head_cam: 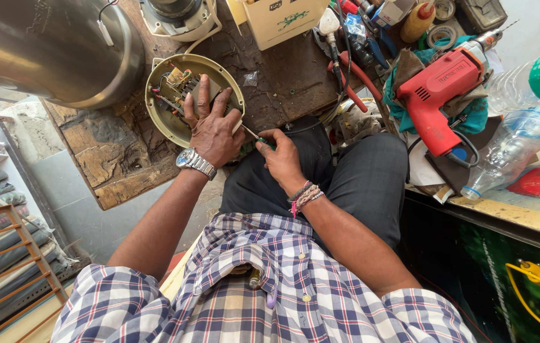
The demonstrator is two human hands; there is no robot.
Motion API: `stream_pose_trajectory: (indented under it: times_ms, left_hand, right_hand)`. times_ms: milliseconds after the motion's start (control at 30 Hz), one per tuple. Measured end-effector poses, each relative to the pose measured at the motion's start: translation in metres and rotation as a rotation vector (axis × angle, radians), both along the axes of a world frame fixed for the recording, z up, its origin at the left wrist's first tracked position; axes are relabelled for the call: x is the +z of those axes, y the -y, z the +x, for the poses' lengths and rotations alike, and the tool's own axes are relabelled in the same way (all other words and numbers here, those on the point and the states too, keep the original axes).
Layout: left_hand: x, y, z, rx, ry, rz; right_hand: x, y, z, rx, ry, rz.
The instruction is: The person disassembles a beige circular appliance base, removes a white terminal block, and uses a screwdriver to adjust internal wiring and components. They then reattach the terminal block and reassemble the base.
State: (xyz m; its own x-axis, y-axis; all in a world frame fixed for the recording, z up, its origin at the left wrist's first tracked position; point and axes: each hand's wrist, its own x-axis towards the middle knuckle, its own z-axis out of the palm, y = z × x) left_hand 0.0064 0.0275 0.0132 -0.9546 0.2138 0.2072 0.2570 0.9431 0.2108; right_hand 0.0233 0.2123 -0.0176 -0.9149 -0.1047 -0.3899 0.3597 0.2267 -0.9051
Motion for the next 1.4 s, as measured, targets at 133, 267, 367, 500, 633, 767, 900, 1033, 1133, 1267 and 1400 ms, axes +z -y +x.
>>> stream_pose_trajectory:
  times_ms: [133, 267, 367, 500, 633, 767, 900, 1033, 1133, 1267, 1400]
  left_hand:
    - [0.000, 0.000, 0.000, -0.005, 0.002, 0.010]
    - [0.001, 0.000, 0.000, -0.001, 0.004, 0.023]
    - [0.001, 0.000, 0.000, -0.002, 0.001, 0.020]
    - [0.000, 0.001, -0.001, -0.001, 0.004, 0.007]
    - [-0.002, 0.000, -0.001, 0.004, 0.023, 0.028]
    - [-0.002, 0.001, -0.001, 0.004, 0.019, 0.010]
    - [-0.002, 0.000, -0.001, -0.001, 0.011, 0.007]
    - [0.000, -0.001, 0.001, 0.004, 0.028, 0.010]
    - [0.002, 0.000, 0.002, -0.010, 0.006, 0.044]
    - [0.003, 0.001, 0.002, -0.001, 0.007, 0.019]
    - [0.004, 0.002, 0.003, -0.003, 0.003, 0.044]
  right_hand:
    - [0.001, 0.002, 0.001, 0.003, -0.033, 0.071]
    - [0.001, 0.002, 0.000, 0.015, -0.050, 0.099]
    - [0.002, 0.002, 0.000, 0.003, -0.060, 0.054]
    - [0.004, 0.002, -0.001, 0.016, -0.044, 0.085]
    - [0.007, 0.003, -0.002, 0.026, -0.048, 0.085]
    - [0.002, 0.002, -0.003, 0.023, 0.063, 0.108]
    - [-0.014, 0.000, -0.003, 0.066, -0.190, 0.063]
    - [-0.027, 0.005, 0.000, 0.026, -0.264, 0.080]
    - [-0.027, 0.005, -0.006, 0.025, 0.026, -0.097]
    - [-0.019, -0.002, -0.017, 0.047, 0.478, -0.364]
    - [-0.020, 0.004, -0.003, 0.052, -0.059, -0.017]
